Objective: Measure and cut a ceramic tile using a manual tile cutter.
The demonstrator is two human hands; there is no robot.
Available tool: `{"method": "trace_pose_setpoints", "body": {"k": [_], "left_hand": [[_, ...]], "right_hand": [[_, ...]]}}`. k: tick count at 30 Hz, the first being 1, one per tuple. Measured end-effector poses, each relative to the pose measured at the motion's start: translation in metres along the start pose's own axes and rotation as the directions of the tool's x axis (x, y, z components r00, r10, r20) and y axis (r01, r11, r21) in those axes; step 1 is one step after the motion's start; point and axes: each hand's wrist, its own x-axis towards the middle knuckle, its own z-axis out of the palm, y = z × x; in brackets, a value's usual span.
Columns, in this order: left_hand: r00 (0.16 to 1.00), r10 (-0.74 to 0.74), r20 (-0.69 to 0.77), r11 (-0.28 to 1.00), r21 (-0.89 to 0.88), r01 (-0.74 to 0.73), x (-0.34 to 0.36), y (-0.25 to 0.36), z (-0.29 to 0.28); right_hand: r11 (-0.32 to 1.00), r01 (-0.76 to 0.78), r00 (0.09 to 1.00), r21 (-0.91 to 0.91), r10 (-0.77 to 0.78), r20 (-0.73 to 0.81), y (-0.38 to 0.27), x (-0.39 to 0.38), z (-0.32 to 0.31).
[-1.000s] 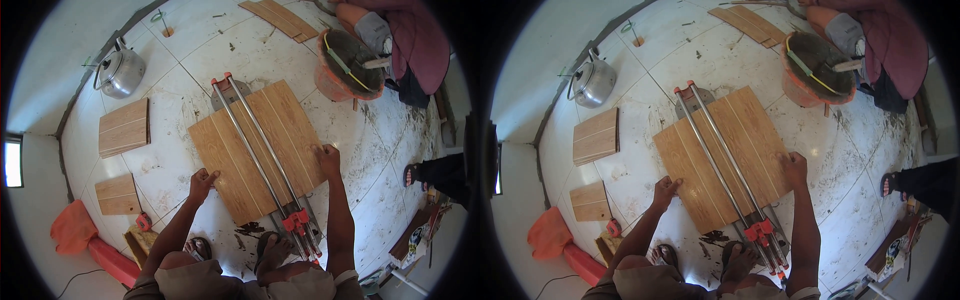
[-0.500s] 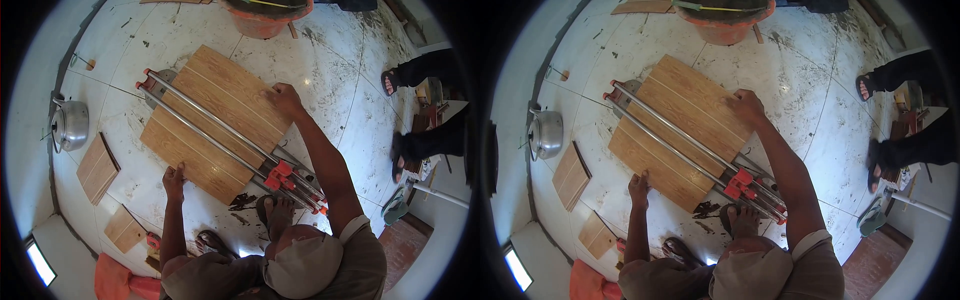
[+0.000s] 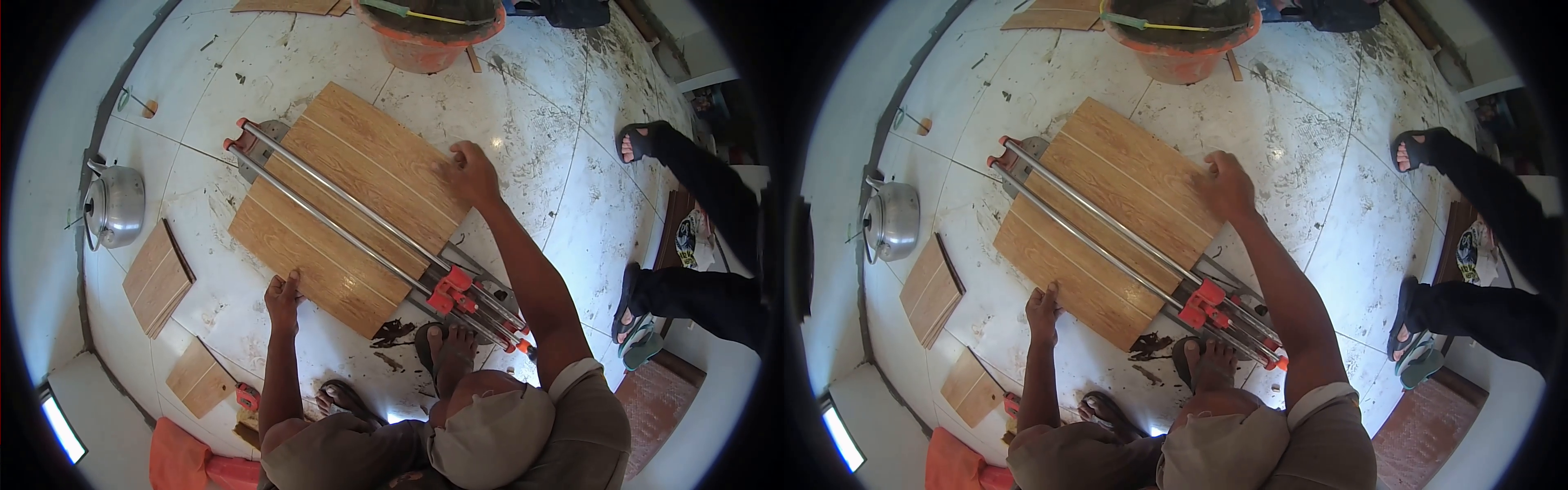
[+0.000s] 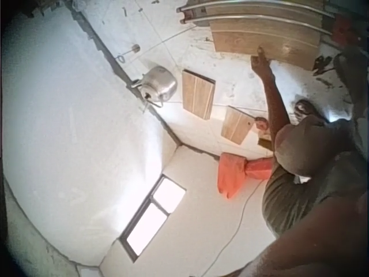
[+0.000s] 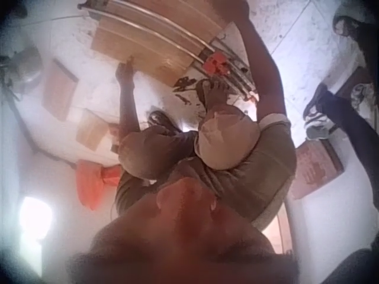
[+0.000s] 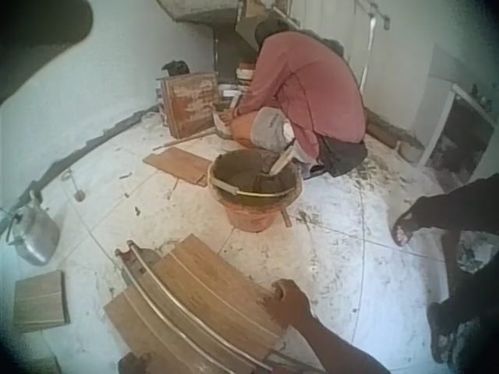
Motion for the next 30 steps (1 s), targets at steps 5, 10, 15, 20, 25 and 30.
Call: {"method": "trace_pose_setpoints", "body": {"k": [5, 10, 15, 20, 25, 30], "left_hand": [[0.999, 0.003, -0.034, 1.000, 0.009, -0.003, -0.008, 0.012, -0.004], [0.999, 0.022, 0.025, 1.000, -0.011, -0.022, -0.005, 0.007, 0.008], [0.999, 0.034, 0.040, 0.999, -0.010, -0.033, -0.002, 0.004, -0.001], [0.988, 0.146, -0.055, 0.988, -0.042, -0.149, -0.023, -0.002, 0.005], [0.992, -0.123, -0.012, 0.992, -0.033, 0.123, -0.090, -0.039, 0.012], [0.964, -0.094, 0.249, 0.989, -0.086, 0.119, -0.086, -0.044, 0.026]], "right_hand": [[0.981, 0.125, 0.981, -0.148, -0.145, -0.129, 0.028, -0.120, -0.080], [0.880, -0.373, 0.912, -0.296, 0.406, 0.056, 0.116, -0.273, -0.165], [0.605, -0.796, 0.550, 0.030, 0.701, 0.455, 0.109, -0.325, -0.174], [0.438, -0.895, 0.253, -0.077, 0.644, 0.722, 0.054, -0.302, -0.171], [0.474, -0.876, 0.260, -0.090, 0.620, 0.740, 0.055, -0.304, -0.177], [0.637, -0.771, 0.487, -0.015, 0.604, 0.631, 0.068, -0.331, -0.166]]}}
